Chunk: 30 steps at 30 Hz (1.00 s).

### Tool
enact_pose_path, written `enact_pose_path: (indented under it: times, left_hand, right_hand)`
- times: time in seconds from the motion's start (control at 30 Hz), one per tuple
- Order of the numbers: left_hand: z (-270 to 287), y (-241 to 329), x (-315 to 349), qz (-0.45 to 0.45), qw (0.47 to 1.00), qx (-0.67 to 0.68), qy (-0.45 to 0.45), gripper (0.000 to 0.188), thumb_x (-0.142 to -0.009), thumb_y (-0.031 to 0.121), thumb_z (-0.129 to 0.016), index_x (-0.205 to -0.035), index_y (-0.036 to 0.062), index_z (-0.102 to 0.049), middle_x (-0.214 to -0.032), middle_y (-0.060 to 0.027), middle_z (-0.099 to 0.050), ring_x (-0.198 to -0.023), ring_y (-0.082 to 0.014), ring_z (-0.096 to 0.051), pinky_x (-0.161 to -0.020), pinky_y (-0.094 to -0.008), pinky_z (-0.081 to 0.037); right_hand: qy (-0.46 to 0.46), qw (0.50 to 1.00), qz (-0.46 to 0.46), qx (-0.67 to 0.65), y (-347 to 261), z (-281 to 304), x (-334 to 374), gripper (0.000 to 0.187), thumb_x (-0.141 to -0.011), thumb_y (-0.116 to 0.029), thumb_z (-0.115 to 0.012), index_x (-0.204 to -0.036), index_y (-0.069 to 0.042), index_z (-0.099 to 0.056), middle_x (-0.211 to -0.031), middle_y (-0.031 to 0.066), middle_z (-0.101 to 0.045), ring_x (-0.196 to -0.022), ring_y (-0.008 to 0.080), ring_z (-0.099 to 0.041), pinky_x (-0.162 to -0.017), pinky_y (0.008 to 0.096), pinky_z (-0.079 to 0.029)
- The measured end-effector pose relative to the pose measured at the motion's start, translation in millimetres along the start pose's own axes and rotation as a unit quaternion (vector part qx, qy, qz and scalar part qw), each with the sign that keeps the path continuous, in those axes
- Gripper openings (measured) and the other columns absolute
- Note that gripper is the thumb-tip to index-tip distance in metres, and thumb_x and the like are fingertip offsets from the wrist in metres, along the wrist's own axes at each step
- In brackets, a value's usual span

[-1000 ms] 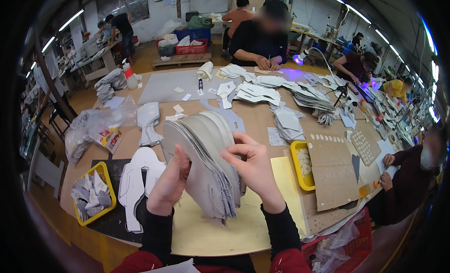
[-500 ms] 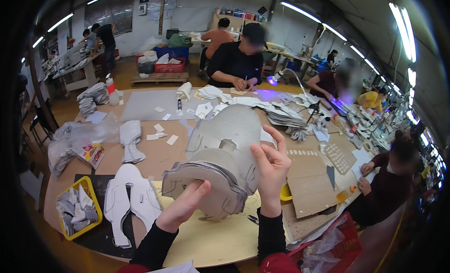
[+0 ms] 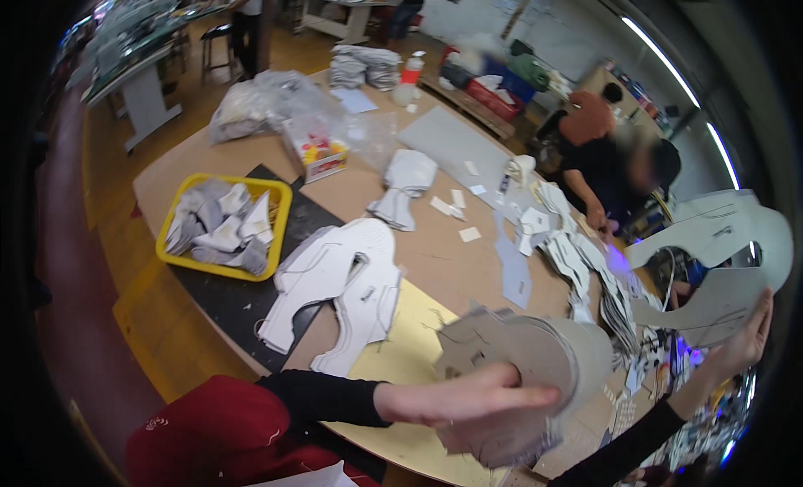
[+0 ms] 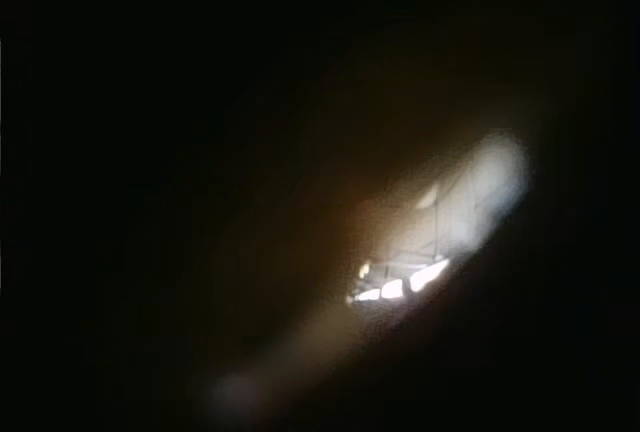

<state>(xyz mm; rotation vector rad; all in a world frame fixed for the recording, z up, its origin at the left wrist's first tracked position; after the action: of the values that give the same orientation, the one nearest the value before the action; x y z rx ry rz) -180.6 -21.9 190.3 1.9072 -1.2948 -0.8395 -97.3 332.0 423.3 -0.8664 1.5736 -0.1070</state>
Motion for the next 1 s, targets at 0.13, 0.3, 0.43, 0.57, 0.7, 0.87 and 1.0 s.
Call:
enact_pose_path:
  times: [0.13,0.3,0.43,0.57,0.7,0.87,1.0]
  left_hand:
    - [-20.6,-0.3,21.9,0.041,0.996,-0.058,-0.05,0.077,-0.092,0.058,-0.061,-0.126,-0.0113,-0.058,-0.111,-0.0207,-0.065,-0.1,-0.0203,-0.062,-0.083,-0.0319,-0.05]
    - [-19.8,-3.3,40.8,-0.028,0.993,-0.109,-0.031,0.075,-0.093,0.057,-0.061,-0.126,-0.0106,-0.058,-0.112,-0.0198,-0.065,-0.1,-0.0198,-0.062,-0.083,-0.0317,-0.05]
    - [6.4,4.6,35.1,-0.062,0.986,-0.151,0.003,0.073,-0.093,0.056,-0.061,-0.125,-0.01,-0.058,-0.112,-0.019,-0.065,-0.101,-0.0194,-0.062,-0.084,-0.0315,-0.05]
    - [26.7,15.2,41.3,-0.096,0.978,-0.18,0.054,0.072,-0.094,0.055,-0.06,-0.125,-0.0094,-0.058,-0.112,-0.0183,-0.065,-0.101,-0.019,-0.062,-0.084,-0.0314,-0.05]
    - [37.8,18.8,40.2,-0.116,0.971,-0.195,0.079,0.07,-0.094,0.054,-0.06,-0.125,-0.0089,-0.059,-0.112,-0.0175,-0.065,-0.101,-0.0186,-0.062,-0.085,-0.0312,-0.05]
    - [49.1,22.2,40.5,-0.13,0.964,-0.206,0.101,0.068,-0.095,0.053,-0.06,-0.124,-0.0081,-0.059,-0.112,-0.0166,-0.065,-0.102,-0.0181,-0.062,-0.085,-0.031,-0.05]
    - [58.5,27.9,45.4,-0.147,0.959,-0.209,0.124,0.067,-0.095,0.053,-0.059,-0.124,-0.0075,-0.059,-0.112,-0.0159,-0.065,-0.102,-0.0177,-0.062,-0.086,-0.0309,-0.05]
  right_hand:
    - [-0.033,0.999,-0.016,-0.011,3.4,-59.1,-9.3,0.027,-0.097,-0.012,-0.065,-0.12,0.001,-0.067,-0.113,0.0077,-0.069,-0.096,0.013,-0.064,-0.085,0.0261,-0.052]
    - [-0.204,0.977,-0.06,-0.029,20.9,-132.4,80.6,0.025,-0.097,-0.012,-0.064,-0.118,0.001,-0.068,-0.108,0.0046,-0.068,-0.089,0.0098,-0.062,-0.079,0.023,-0.051]
    - [-0.365,0.923,-0.116,-0.029,18.0,-171.2,194.6,0.024,-0.098,-0.012,-0.063,-0.117,0.001,-0.068,-0.105,0.0021,-0.068,-0.084,0.0072,-0.061,-0.074,0.0205,-0.049]
    - [-0.382,0.867,-0.297,-0.119,9.7,-220.1,308.0,0.019,-0.095,-0.007,-0.066,-0.112,0.001,-0.069,-0.098,0.0023,-0.068,-0.083,0.0053,-0.059,-0.077,0.0195,-0.048]
    - [-0.423,0.757,-0.458,-0.193,51.5,-237.5,406.5,0.046,-0.093,-0.005,-0.065,-0.136,0.003,-0.052,-0.118,0.0126,-0.065,-0.098,0.0143,-0.062,-0.086,0.0262,-0.051]
    - [-0.531,0.719,-0.427,-0.136,97.7,-205.3,398.4,0.044,-0.098,-0.02,-0.063,-0.141,-0.02,-0.053,-0.134,0.0083,-0.059,-0.116,0.0163,-0.059,-0.096,0.0374,-0.048]
    - [-0.457,0.758,-0.459,-0.078,102.8,-187.8,333.1,0.052,-0.097,-0.018,-0.062,-0.146,-0.014,-0.045,-0.136,0.0131,-0.055,-0.115,0.0226,-0.059,-0.096,0.0384,-0.049]
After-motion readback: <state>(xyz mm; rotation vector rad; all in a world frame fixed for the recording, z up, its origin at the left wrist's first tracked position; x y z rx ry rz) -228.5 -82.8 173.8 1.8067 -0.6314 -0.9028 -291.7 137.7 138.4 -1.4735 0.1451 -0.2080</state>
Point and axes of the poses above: each hand's wrist, its own x-axis away from the middle knuckle, its own z-axis out of the back of the hand, y = z × x, the point moved 5 cm from there along -x, towards the middle knuckle
